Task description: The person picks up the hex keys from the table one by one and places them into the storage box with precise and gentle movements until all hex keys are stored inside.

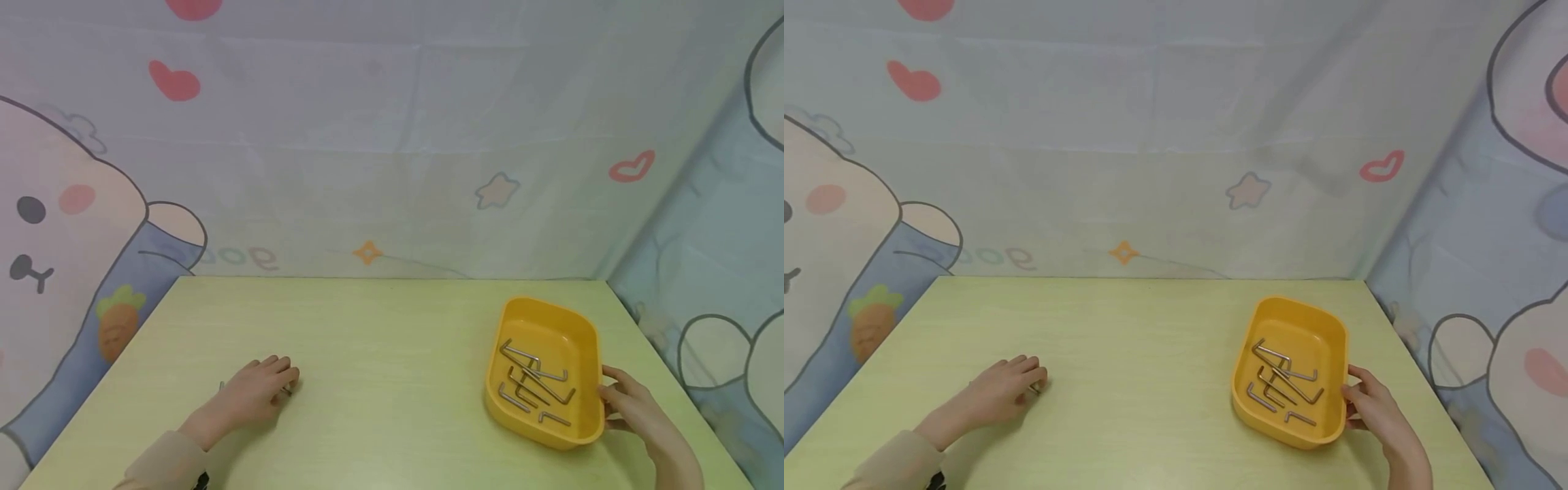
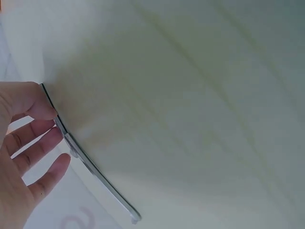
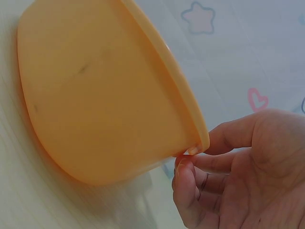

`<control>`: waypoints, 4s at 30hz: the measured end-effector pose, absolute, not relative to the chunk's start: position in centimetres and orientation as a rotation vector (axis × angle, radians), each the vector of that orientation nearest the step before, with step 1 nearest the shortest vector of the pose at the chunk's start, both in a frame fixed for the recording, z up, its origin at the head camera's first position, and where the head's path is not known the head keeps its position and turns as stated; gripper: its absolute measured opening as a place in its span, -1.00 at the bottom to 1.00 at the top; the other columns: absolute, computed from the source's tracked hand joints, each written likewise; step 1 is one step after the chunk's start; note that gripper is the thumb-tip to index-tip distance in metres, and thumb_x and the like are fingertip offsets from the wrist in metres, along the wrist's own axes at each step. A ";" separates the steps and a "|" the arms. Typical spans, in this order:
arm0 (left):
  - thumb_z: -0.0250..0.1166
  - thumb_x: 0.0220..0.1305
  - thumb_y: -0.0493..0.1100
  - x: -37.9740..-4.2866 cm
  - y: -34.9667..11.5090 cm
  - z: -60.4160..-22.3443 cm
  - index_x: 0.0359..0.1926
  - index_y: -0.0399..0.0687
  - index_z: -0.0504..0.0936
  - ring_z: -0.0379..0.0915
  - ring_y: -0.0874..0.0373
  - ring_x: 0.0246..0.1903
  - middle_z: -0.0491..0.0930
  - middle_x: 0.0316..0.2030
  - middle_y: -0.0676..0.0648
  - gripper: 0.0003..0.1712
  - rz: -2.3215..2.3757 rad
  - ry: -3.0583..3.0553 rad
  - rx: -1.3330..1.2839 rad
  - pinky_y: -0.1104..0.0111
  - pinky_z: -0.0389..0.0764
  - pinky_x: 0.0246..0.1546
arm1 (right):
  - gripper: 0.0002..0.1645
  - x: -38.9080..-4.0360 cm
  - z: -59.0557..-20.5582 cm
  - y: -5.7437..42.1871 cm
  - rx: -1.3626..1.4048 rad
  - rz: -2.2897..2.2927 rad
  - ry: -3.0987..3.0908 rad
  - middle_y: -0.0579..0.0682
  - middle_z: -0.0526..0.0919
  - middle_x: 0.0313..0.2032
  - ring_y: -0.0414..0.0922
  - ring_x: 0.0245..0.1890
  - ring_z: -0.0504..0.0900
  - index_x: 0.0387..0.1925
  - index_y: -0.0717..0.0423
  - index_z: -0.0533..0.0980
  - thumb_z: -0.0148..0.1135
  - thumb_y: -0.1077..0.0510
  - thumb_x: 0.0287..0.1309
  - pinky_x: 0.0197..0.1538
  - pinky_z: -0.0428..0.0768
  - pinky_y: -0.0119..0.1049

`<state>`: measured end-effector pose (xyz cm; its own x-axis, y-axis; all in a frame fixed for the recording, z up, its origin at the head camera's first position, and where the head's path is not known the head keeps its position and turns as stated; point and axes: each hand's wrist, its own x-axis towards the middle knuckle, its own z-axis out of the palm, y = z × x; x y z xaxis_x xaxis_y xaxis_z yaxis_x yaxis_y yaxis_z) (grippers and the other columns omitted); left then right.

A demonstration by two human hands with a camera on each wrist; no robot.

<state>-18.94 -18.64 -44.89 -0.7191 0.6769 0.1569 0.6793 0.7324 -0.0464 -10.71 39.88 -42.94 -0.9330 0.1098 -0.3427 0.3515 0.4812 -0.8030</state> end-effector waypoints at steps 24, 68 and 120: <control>0.37 -0.07 -0.41 -19.5 -18.3 -45.2 -0.40 0.05 0.43 0.21 0.22 -0.43 0.33 -0.47 0.11 -0.66 0.046 -2.689 -1.119 0.40 0.21 -0.46 | -0.28 -10.7 -42.8 39.8 0.390 -1.429 2.483 -0.01 0.49 -0.29 -0.24 -0.38 0.57 0.40 0.45 -0.13 -0.21 0.10 0.44 -0.26 0.65 -0.32; 0.29 -0.13 -0.50 -19.6 -13.6 -44.1 -0.43 0.03 0.38 0.10 0.26 -0.50 0.27 -0.51 0.12 -0.61 -0.005 -2.595 -1.228 0.46 0.20 -0.48 | -0.28 -10.6 -42.8 39.8 0.381 -1.430 2.495 0.02 0.50 -0.27 -0.23 -0.37 0.57 0.40 0.46 -0.12 -0.21 0.09 0.45 -0.25 0.65 -0.31; 0.20 -0.01 -0.52 -19.9 0.0 -42.0 -0.25 0.01 0.49 0.30 0.28 -0.41 0.42 -0.39 0.08 -0.63 -0.298 -2.450 -1.384 0.59 0.30 -0.45 | -0.27 -10.7 -42.8 39.7 0.390 -1.427 2.499 0.00 0.50 -0.30 -0.23 -0.39 0.57 0.40 0.45 -0.12 -0.20 0.09 0.44 -0.28 0.64 -0.32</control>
